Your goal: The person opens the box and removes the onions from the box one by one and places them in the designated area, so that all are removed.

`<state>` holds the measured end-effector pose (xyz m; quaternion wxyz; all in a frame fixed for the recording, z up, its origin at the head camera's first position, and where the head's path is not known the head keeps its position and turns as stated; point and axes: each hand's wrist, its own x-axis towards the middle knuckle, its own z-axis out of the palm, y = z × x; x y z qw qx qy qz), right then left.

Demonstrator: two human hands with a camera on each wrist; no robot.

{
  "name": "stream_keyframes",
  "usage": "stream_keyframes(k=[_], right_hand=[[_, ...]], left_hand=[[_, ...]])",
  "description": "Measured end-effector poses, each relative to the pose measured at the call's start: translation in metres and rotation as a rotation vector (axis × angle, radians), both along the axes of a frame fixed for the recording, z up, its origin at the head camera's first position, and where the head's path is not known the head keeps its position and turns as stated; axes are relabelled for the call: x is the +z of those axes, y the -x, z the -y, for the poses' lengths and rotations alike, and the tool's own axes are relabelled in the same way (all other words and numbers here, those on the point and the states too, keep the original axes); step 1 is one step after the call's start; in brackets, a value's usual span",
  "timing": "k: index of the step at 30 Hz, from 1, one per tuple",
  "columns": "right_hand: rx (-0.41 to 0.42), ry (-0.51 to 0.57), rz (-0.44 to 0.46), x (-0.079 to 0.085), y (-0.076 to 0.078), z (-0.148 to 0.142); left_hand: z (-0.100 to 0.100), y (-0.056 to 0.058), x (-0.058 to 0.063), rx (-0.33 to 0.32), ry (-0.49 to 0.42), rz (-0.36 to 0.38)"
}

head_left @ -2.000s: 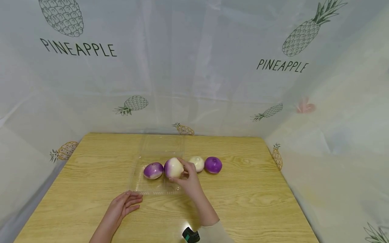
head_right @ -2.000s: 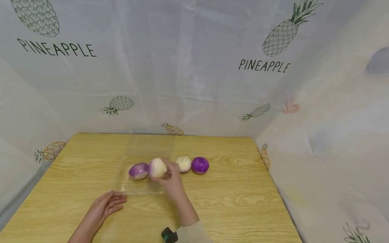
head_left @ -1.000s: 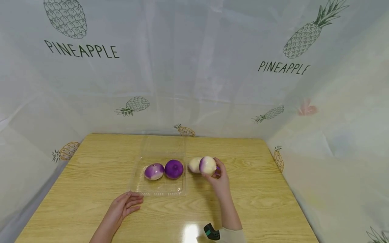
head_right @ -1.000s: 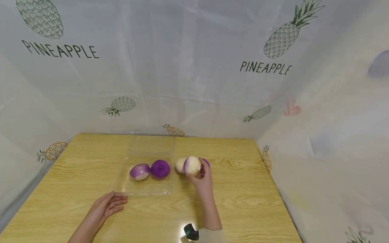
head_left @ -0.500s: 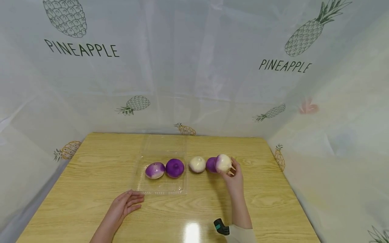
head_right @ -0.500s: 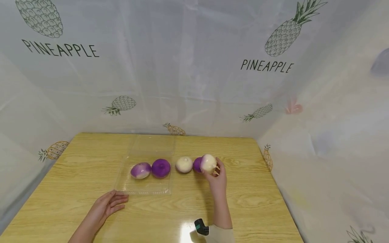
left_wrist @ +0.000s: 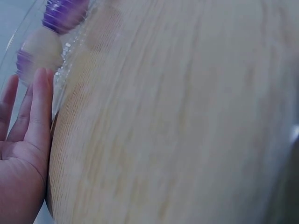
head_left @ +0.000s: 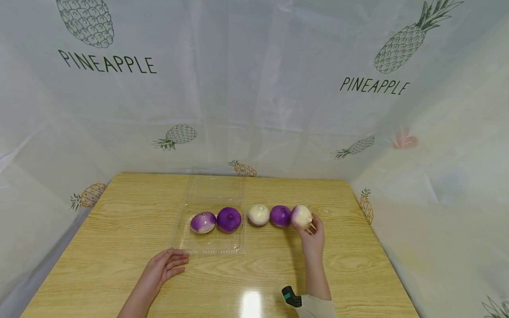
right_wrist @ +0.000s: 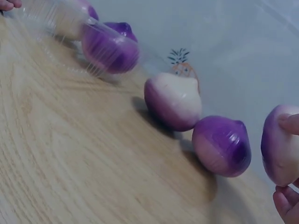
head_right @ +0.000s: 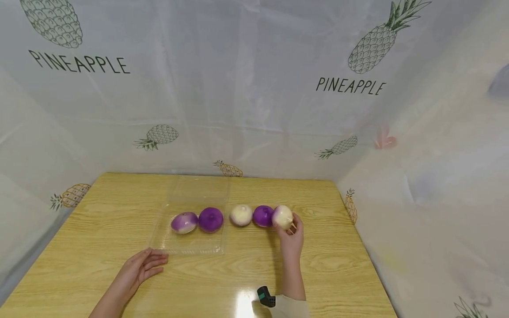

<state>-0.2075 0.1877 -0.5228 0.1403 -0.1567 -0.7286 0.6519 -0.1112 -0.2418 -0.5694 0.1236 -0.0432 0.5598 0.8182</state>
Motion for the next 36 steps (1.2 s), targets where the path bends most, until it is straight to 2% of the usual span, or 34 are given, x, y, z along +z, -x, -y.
stream_keyframes(k=[8, 12, 18, 23, 31, 36], right_hand=[[-0.082, 0.035, 0.016, -0.014, 0.003, -0.005], [-0.123, 0.051, 0.014, -0.019, 0.005, -0.008], [-0.14, 0.08, -0.009, -0.025, 0.01, -0.009], [-0.189, 0.09, -0.013, -0.032, 0.018, -0.007], [-0.268, 0.121, -0.078, -0.038, 0.029, -0.003], [-0.31, 0.073, -0.104, -0.039, 0.035, 0.0]], left_hand=[[-0.001, 0.001, -0.001, 0.015, -0.01, 0.015], [-0.001, 0.0, -0.001, 0.01, -0.01, 0.001], [0.0, -0.002, 0.0, -0.018, 0.001, -0.046], [0.0, -0.002, 0.001, -0.015, -0.002, -0.031], [-0.001, -0.003, 0.002, -0.021, -0.003, -0.044], [0.0, -0.002, 0.001, -0.028, -0.009, -0.063]])
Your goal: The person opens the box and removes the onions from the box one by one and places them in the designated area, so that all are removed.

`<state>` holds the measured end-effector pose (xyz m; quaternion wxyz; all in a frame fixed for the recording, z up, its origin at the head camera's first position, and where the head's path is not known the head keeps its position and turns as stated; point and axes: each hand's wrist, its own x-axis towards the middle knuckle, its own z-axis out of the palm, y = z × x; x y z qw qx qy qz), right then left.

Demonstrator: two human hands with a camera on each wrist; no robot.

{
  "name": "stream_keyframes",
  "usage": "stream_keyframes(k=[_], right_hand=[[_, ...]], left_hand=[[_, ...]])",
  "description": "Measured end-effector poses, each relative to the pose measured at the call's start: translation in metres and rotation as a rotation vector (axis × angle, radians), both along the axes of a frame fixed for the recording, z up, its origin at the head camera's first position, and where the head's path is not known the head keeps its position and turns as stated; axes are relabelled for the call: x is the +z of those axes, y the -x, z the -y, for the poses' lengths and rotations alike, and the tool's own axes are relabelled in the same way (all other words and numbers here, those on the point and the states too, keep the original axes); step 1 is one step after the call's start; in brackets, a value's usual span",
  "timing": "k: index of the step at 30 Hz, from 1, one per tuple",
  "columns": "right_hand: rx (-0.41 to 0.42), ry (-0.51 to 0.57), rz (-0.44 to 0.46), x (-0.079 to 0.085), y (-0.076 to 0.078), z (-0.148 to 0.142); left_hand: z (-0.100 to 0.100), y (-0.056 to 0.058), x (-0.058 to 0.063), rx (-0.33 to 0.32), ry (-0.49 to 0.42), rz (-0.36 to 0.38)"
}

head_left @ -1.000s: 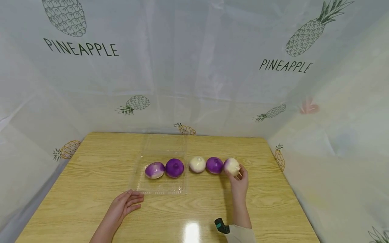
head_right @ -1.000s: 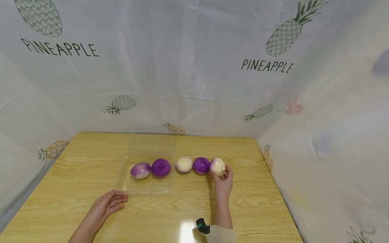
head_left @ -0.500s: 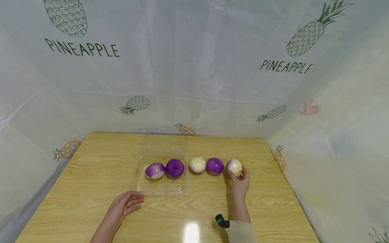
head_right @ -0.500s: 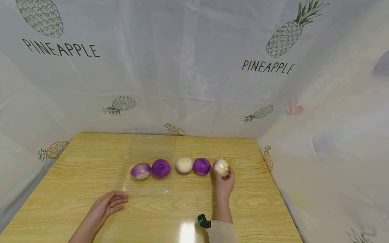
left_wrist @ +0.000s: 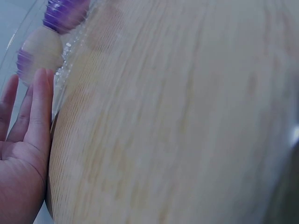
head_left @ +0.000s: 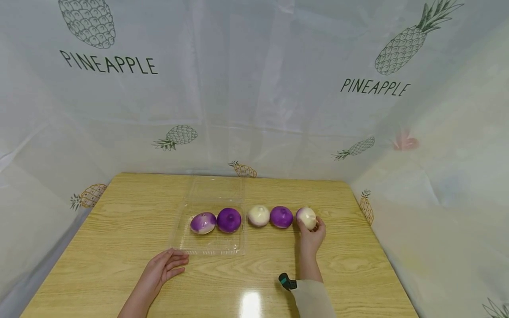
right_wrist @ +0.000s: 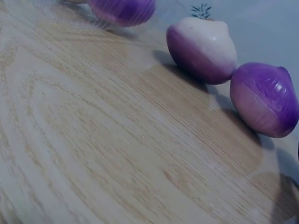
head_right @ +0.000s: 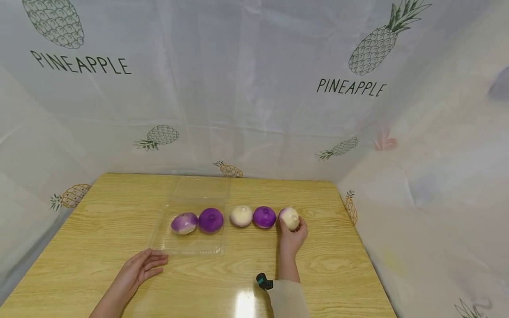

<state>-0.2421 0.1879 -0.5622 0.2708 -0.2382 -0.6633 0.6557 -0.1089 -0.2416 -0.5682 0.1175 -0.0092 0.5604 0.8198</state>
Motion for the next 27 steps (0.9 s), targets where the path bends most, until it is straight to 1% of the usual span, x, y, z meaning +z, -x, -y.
stream_keyframes(k=[2, 5, 9, 12, 19, 27], right_hand=[[-0.015, -0.033, 0.013, -0.001, 0.002, 0.001], [-0.033, -0.088, 0.055, -0.003, 0.004, 0.003], [-0.043, -0.122, 0.091, -0.005, 0.004, 0.005], [-0.052, -0.131, 0.093, -0.005, 0.005, 0.006], [-0.095, -0.192, 0.11, -0.01, 0.009, 0.007], [-0.096, -0.234, 0.118, -0.012, 0.011, 0.009]], left_hand=[[0.0, 0.0, 0.0, 0.002, 0.004, 0.001], [0.0, 0.001, 0.0, 0.009, 0.008, 0.008], [0.0, 0.001, -0.001, 0.013, -0.001, 0.011], [0.0, 0.001, -0.002, 0.017, -0.013, 0.012], [0.0, 0.001, -0.002, 0.014, -0.022, 0.021], [0.001, 0.001, -0.002, 0.011, -0.008, 0.001]])
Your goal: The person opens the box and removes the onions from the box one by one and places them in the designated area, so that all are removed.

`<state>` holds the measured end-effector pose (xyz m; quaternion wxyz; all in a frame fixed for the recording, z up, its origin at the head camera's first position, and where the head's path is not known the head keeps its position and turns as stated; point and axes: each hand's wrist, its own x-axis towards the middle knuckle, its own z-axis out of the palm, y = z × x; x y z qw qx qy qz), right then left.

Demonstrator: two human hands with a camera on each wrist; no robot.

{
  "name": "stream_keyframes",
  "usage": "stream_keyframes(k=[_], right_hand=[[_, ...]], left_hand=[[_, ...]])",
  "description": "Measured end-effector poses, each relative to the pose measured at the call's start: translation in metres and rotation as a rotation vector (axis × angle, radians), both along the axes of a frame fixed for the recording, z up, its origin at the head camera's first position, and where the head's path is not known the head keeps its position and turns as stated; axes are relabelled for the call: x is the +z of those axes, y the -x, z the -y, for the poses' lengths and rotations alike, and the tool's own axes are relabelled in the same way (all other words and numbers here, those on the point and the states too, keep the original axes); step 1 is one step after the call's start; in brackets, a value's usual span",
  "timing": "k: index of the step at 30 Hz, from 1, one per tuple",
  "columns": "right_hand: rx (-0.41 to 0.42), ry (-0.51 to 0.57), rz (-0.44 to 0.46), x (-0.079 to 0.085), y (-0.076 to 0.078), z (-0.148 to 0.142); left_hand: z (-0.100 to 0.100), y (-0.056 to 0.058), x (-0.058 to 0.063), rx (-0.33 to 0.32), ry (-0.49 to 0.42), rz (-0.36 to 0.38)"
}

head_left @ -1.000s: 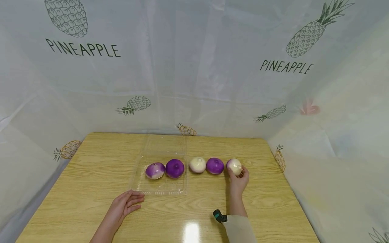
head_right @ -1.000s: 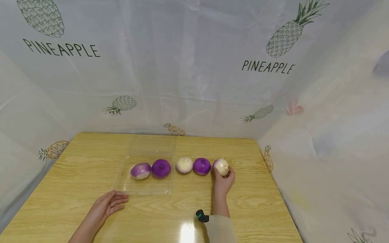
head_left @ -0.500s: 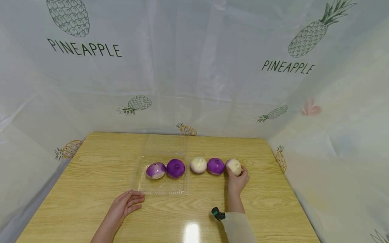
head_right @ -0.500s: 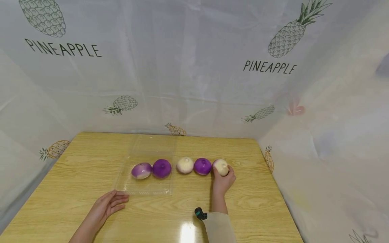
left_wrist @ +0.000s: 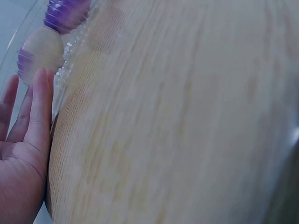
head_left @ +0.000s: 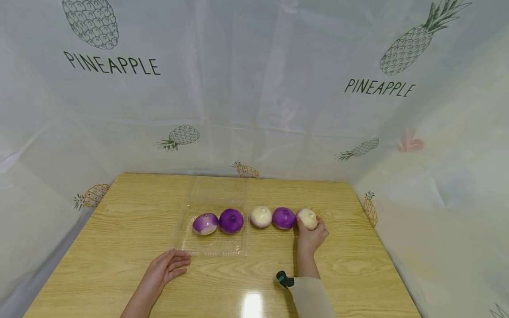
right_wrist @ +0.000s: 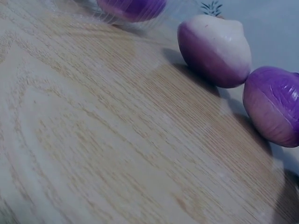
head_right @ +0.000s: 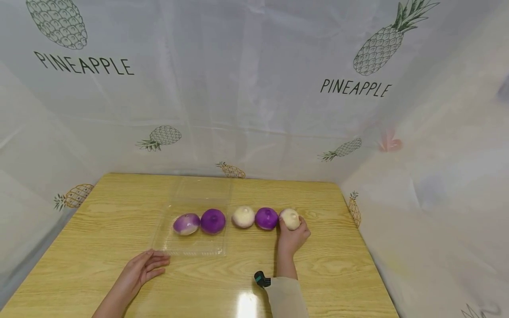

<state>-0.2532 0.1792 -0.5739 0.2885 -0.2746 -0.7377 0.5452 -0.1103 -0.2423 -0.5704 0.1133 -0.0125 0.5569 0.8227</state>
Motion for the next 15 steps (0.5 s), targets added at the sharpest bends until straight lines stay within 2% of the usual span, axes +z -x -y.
stream_keyframes(k=[7, 15], right_hand=[[0.008, -0.001, 0.005, 0.0006, -0.0009, -0.0011], [0.061, 0.046, -0.001, 0.0017, -0.0052, -0.0027]], left_hand=[[-0.0002, 0.0007, -0.0004, 0.003, -0.014, -0.001], [-0.001, -0.0001, 0.0007, 0.012, 0.002, 0.005]])
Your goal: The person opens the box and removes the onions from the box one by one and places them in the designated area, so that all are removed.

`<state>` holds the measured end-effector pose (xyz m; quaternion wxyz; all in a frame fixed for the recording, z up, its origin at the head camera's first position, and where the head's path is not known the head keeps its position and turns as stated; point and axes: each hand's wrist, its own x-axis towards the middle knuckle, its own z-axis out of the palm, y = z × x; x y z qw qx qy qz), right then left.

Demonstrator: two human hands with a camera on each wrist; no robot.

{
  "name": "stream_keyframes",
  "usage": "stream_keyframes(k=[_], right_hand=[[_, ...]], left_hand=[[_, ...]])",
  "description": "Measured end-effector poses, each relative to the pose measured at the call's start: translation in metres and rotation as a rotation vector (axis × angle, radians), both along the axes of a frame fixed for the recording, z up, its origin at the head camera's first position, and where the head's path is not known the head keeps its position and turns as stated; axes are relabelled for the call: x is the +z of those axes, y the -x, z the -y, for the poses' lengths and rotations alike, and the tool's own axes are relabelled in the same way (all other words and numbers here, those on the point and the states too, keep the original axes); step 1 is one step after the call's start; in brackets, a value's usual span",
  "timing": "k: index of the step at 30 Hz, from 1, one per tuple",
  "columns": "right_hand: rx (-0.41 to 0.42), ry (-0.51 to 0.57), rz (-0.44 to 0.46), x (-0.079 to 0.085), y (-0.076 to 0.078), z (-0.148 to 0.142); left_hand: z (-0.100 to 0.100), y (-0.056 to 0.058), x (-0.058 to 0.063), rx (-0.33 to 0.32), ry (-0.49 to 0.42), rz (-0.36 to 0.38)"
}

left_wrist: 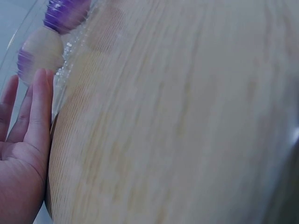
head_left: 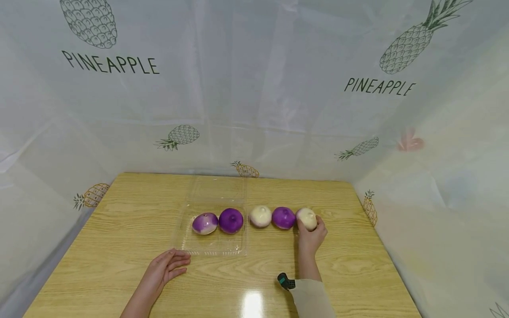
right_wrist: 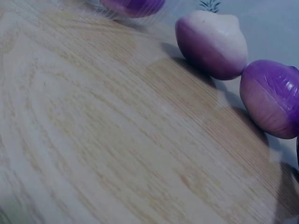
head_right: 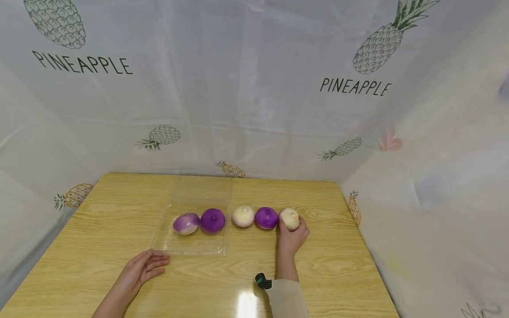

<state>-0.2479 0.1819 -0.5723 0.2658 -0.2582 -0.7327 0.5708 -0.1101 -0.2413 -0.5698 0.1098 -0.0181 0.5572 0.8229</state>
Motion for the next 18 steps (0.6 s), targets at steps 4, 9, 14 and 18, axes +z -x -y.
stream_keyframes(k=[4, 9, 14, 18], right_hand=[[0.023, 0.014, -0.01, -0.0009, -0.0013, -0.0011], [0.033, 0.013, -0.015, -0.0038, -0.0022, -0.0017], [0.034, 0.004, -0.018, -0.0046, -0.0048, -0.0017], [0.037, 0.003, -0.027, -0.0038, -0.006, -0.0016]], left_hand=[[-0.0005, -0.0001, 0.0, 0.002, 0.003, 0.002], [-0.0009, 0.0001, -0.0005, 0.003, 0.001, 0.001], [-0.001, -0.0001, -0.0003, 0.002, 0.005, -0.006], [-0.0014, -0.0001, 0.0004, 0.011, 0.017, -0.004]])
